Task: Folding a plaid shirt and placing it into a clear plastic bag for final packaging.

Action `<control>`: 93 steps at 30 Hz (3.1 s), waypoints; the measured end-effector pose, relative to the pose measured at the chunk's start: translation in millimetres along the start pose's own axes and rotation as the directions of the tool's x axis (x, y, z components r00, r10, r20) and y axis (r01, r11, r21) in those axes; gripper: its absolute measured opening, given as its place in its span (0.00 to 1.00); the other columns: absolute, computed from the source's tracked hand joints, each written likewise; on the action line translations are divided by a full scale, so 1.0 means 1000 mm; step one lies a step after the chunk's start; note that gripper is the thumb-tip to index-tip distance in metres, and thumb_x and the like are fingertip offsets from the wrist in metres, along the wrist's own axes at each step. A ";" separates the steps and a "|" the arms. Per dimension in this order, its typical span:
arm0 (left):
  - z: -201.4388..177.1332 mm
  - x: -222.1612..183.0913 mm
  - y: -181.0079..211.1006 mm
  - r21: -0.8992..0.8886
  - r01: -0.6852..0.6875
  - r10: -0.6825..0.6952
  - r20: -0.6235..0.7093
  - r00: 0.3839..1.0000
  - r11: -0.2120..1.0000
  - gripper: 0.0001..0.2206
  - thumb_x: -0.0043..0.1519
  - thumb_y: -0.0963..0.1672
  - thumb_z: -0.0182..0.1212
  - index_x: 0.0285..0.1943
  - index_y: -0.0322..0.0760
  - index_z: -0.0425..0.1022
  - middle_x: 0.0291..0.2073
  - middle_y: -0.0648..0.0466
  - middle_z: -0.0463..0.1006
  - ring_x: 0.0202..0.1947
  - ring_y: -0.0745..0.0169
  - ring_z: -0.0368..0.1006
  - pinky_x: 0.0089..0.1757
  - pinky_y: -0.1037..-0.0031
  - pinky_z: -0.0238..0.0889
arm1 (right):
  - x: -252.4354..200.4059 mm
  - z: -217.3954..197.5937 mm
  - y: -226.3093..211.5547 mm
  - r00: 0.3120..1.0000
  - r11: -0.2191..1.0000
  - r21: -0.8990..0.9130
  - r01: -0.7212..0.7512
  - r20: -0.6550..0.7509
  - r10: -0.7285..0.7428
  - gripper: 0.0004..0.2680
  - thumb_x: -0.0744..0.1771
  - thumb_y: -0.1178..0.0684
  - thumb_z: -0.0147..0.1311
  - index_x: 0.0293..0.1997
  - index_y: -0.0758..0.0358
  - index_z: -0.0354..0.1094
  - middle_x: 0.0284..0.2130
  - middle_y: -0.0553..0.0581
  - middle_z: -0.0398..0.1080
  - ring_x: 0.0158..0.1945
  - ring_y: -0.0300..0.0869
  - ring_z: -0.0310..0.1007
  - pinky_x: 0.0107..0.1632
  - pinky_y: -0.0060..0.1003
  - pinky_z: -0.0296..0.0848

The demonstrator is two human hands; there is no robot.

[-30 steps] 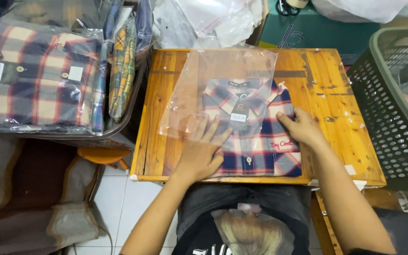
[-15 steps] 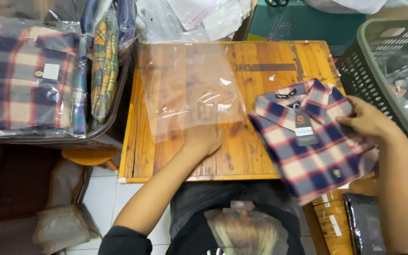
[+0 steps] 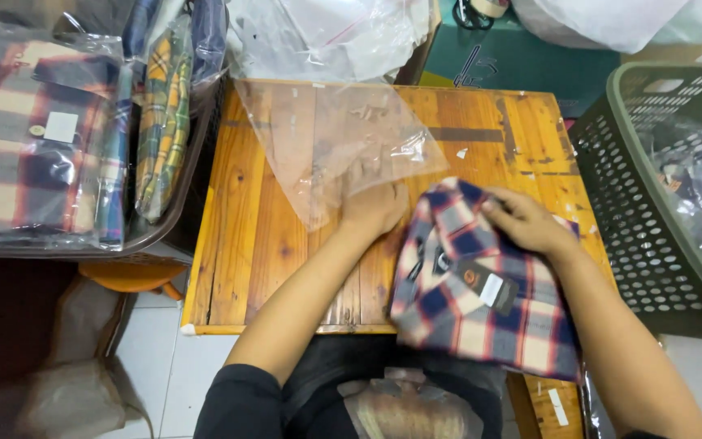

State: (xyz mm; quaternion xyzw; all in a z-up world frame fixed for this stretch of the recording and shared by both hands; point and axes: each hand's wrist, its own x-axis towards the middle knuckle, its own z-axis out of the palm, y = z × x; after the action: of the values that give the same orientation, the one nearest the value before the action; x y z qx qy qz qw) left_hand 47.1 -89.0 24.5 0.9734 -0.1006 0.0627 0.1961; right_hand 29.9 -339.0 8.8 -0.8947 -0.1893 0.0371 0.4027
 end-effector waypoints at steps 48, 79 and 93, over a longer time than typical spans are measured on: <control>-0.027 -0.074 0.013 -0.257 -0.309 0.330 0.043 0.943 0.916 0.17 0.61 0.45 0.37 0.44 0.19 0.61 0.29 0.36 0.71 0.33 0.42 0.71 0.34 0.63 0.62 | 0.042 0.041 -0.016 0.981 0.980 -0.195 0.044 -0.178 -0.079 0.06 0.59 0.58 0.51 0.34 0.56 0.71 0.32 0.62 0.70 0.40 0.55 0.67 0.42 0.42 0.65; -0.001 -0.082 -0.039 -0.957 0.284 -0.506 0.219 0.834 0.053 0.36 0.44 0.42 0.63 0.60 0.32 0.46 0.38 0.38 0.70 0.39 0.52 0.69 0.37 0.67 0.65 | 0.068 0.053 0.030 0.934 0.966 0.106 -0.235 -0.249 0.255 0.11 0.59 0.57 0.52 0.40 0.57 0.54 0.21 0.54 0.68 0.21 0.40 0.65 0.26 0.29 0.60; 0.006 -0.091 -0.073 -0.952 0.274 -0.434 0.191 0.881 0.138 0.27 0.46 0.36 0.53 0.56 0.33 0.48 0.22 0.47 0.71 0.18 0.63 0.69 0.22 0.81 0.66 | 0.075 0.056 0.037 0.931 0.904 0.369 -0.215 -0.203 0.304 0.13 0.58 0.61 0.50 0.42 0.60 0.50 0.21 0.52 0.66 0.19 0.36 0.62 0.21 0.25 0.58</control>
State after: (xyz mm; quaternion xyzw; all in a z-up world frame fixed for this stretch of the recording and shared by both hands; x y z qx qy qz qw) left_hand -24.5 -10.3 -22.7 0.6309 0.1280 0.0028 0.7652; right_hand 98.8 -294.0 -49.2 -0.8260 -0.0048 0.0071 0.5636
